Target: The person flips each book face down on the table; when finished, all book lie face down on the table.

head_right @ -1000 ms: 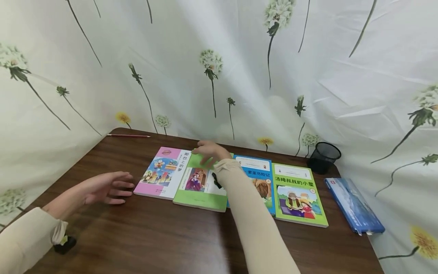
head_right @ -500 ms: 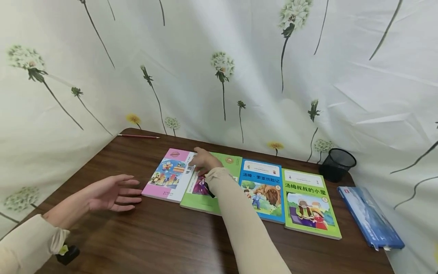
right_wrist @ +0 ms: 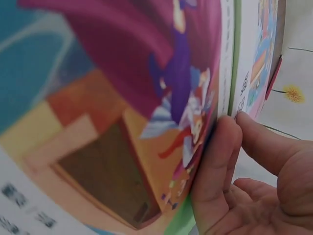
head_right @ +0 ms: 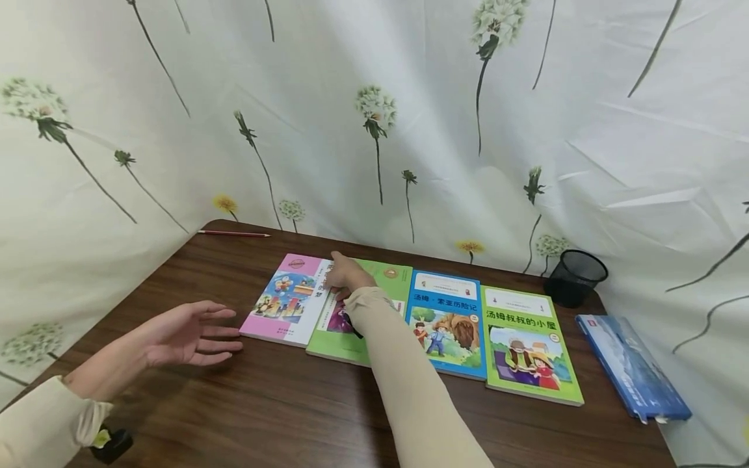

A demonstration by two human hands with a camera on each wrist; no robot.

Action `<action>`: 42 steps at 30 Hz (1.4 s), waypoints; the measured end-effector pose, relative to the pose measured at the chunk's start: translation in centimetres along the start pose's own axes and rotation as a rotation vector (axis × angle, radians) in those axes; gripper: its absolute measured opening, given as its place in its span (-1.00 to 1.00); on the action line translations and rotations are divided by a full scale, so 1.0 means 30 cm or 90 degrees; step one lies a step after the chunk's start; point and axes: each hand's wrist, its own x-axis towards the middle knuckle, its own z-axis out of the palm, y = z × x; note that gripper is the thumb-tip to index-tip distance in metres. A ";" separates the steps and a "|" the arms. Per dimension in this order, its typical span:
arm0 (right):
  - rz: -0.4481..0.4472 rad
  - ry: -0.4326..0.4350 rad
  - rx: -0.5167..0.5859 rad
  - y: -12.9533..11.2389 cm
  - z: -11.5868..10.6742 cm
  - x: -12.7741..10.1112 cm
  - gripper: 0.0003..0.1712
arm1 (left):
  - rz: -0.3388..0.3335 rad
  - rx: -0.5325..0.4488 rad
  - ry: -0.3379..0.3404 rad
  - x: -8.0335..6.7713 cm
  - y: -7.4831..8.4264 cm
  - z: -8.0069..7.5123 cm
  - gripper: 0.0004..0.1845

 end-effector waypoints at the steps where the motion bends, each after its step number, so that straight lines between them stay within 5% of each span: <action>1: 0.002 0.001 -0.002 -0.002 0.001 -0.001 0.00 | 0.002 -0.010 -0.001 0.001 0.003 -0.001 -0.33; 7: 0.010 -0.003 -0.005 -0.015 0.003 -0.008 0.02 | -0.005 -0.056 -0.012 0.008 0.014 -0.006 -0.56; 18: 0.024 0.006 0.001 -0.033 -0.002 0.000 0.06 | -0.034 -0.016 0.068 0.057 0.018 0.036 -0.50; 22: 0.020 0.006 -0.002 -0.021 0.000 0.004 0.05 | -0.036 0.043 0.084 0.084 0.020 0.052 -0.54; 30: 0.011 0.014 -0.008 -0.003 0.000 0.009 0.05 | 0.010 0.260 0.117 0.140 0.013 0.067 -0.64; 42: -0.001 0.034 -0.023 -0.004 0.008 0.006 0.10 | 0.077 0.354 0.162 0.134 0.032 0.063 -0.70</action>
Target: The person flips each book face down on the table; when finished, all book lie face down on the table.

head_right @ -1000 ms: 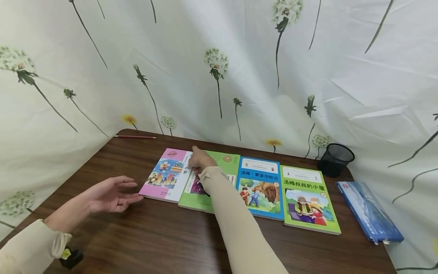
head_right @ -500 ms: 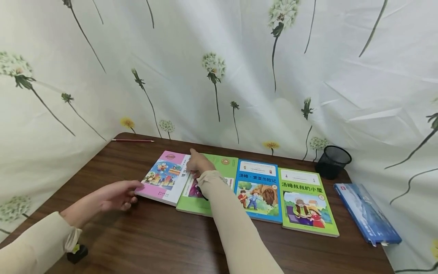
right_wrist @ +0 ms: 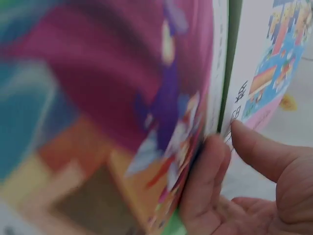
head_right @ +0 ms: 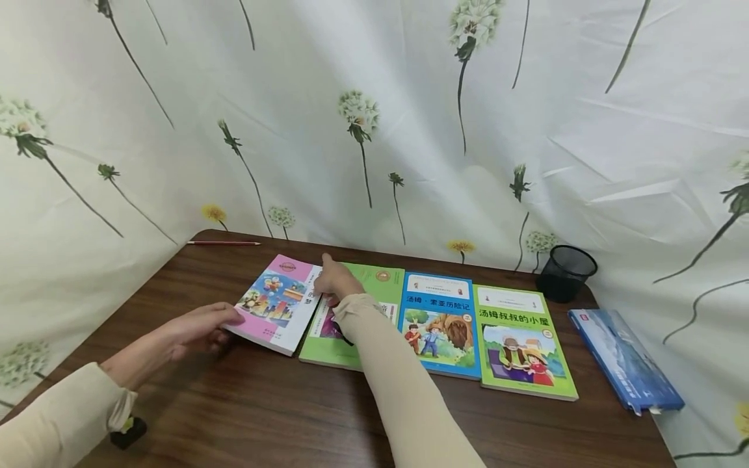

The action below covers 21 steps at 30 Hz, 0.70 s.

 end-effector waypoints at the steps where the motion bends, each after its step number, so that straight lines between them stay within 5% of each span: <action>1: -0.001 0.007 -0.006 -0.002 0.005 -0.002 0.11 | 0.003 -0.003 0.001 -0.004 0.001 -0.005 -0.69; 9: -0.017 0.052 -0.018 -0.046 0.016 -0.052 0.06 | 0.020 -0.018 0.005 -0.021 0.010 -0.038 -0.74; 16: -0.036 0.040 -0.037 -0.122 0.022 -0.103 -0.18 | 0.051 0.009 0.048 -0.038 0.024 -0.020 -0.72; 21: -0.053 0.024 0.069 -0.188 0.021 -0.121 -0.24 | 0.102 0.045 0.086 -0.065 0.051 0.021 -0.64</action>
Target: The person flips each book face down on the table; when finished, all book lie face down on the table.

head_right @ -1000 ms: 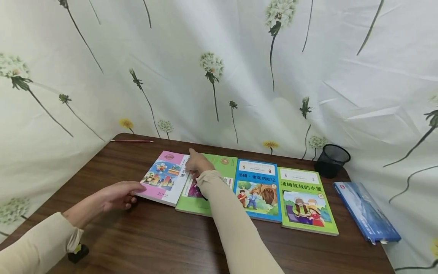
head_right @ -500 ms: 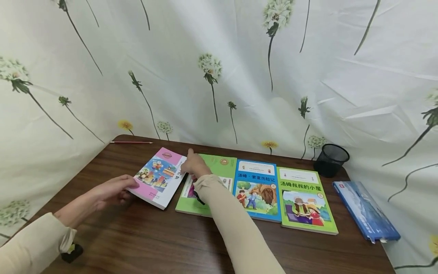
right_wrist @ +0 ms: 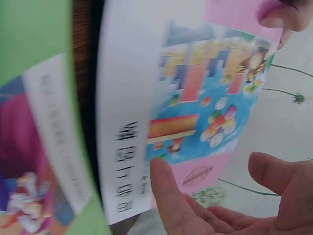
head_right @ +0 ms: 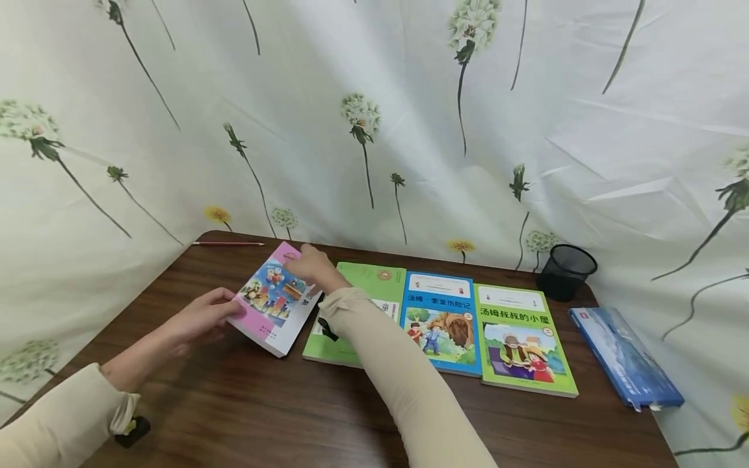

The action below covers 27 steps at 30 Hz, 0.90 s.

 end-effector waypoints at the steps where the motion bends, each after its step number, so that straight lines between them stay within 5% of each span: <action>1: -0.005 -0.002 0.022 -0.011 -0.002 -0.002 -0.23 | 0.013 0.007 0.006 -0.006 0.011 0.009 -0.64; 10: -0.025 -0.004 0.109 -0.097 0.002 -0.019 -0.09 | 0.095 0.084 0.038 -0.045 0.078 0.066 -0.69; 19: -0.018 0.045 -0.045 -0.118 0.002 -0.016 -0.07 | 0.123 0.182 0.092 -0.076 0.092 0.090 -0.67; 27: -0.054 0.026 -0.040 -0.137 -0.010 -0.011 0.06 | 0.146 0.239 0.117 -0.095 0.110 0.103 -0.71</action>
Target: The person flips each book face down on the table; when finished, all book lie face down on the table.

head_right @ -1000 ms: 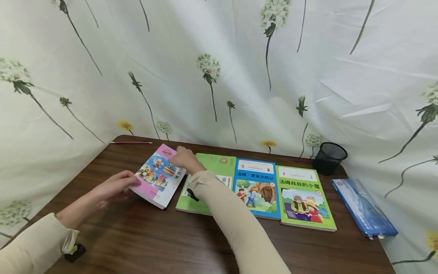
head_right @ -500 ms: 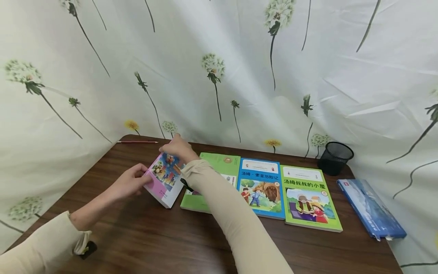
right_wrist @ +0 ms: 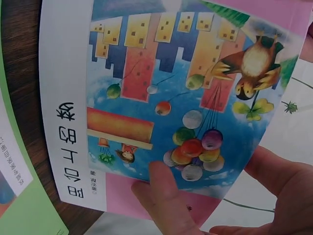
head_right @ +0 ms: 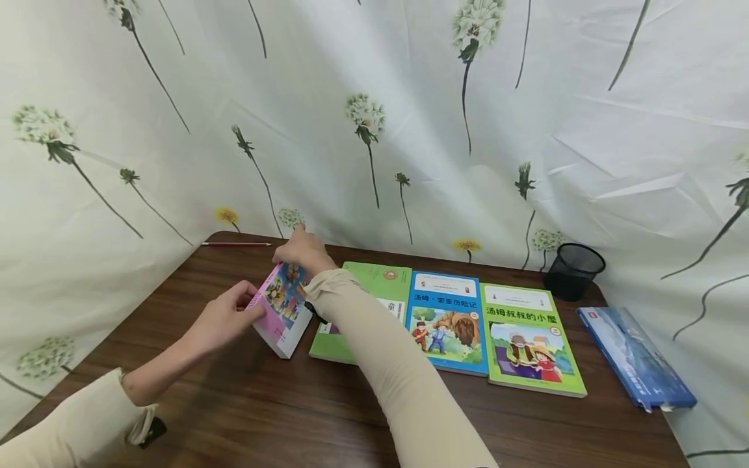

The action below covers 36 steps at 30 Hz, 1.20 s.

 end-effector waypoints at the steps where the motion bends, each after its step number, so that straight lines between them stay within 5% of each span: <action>1: 0.000 -0.003 0.002 -0.001 0.000 0.000 0.08 | 0.003 0.003 0.001 -0.002 0.001 0.002 -0.71; 14: -0.024 0.043 0.019 -0.004 0.004 0.013 0.14 | 0.041 0.028 0.025 -0.014 0.011 0.025 -0.74; 31: 0.038 0.083 0.032 -0.008 0.008 0.013 0.03 | 0.043 0.005 0.018 -0.029 0.012 0.037 -0.64; 36: 0.031 0.109 -0.022 -0.010 -0.009 0.006 -0.08 | 0.058 -0.011 0.008 -0.018 0.016 0.038 -0.59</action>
